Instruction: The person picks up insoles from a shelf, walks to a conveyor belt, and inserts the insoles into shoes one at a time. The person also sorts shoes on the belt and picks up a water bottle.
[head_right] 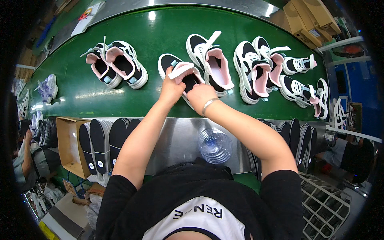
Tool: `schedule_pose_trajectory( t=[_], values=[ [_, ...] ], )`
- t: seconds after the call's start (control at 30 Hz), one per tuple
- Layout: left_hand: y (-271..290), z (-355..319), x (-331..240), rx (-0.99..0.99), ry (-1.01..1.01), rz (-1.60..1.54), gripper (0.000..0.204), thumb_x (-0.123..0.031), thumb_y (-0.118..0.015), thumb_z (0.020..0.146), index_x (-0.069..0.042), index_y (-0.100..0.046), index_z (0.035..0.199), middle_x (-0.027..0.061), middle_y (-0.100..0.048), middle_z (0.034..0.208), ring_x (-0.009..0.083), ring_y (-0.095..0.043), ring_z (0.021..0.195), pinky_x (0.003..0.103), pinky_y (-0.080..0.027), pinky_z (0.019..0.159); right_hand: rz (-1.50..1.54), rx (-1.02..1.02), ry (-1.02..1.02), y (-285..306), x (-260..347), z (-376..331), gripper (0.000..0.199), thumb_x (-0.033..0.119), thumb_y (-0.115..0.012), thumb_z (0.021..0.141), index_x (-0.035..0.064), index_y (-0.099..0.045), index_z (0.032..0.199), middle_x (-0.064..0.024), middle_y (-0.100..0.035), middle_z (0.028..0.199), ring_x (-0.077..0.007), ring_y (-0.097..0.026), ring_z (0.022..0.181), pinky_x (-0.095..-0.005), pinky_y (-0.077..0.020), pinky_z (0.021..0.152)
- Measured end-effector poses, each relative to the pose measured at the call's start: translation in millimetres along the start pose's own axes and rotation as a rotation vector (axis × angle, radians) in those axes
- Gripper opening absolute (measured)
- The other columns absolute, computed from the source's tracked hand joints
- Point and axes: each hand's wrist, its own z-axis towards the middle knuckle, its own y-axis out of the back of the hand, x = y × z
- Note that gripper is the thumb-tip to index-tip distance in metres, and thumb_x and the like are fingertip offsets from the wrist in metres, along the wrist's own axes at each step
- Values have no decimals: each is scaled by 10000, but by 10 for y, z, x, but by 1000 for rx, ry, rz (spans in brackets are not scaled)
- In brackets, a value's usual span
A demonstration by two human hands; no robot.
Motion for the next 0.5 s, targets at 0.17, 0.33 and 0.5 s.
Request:
schedule_pose_trajectory(
  t=[0.17,0.33,0.5],
  values=[
    [78,-124,-176,-70,29,53,508,78,-443,616,36,-364,1116,218,-504,1037,314,-492,1010,346,-387,851,107,87,-14,-140,-43,288,146,103,-500,719,57,-631,764,-134,-612,802,-258,-593,768,-340,-468,687],
    [62,-108,-101,-56,104,79,520,62,-464,614,42,-360,1123,222,-490,1061,312,-486,1015,330,-383,853,98,385,-65,-87,31,457,188,91,-514,702,70,-626,851,-122,-607,890,-251,-576,857,-331,-442,769],
    [75,-103,-153,-45,101,52,538,37,-470,619,37,-349,1144,204,-494,1051,297,-485,1004,324,-392,835,-138,538,217,254,49,437,248,114,-520,689,81,-627,910,-117,-581,986,-230,-533,977,-335,-294,918]
  ],
)
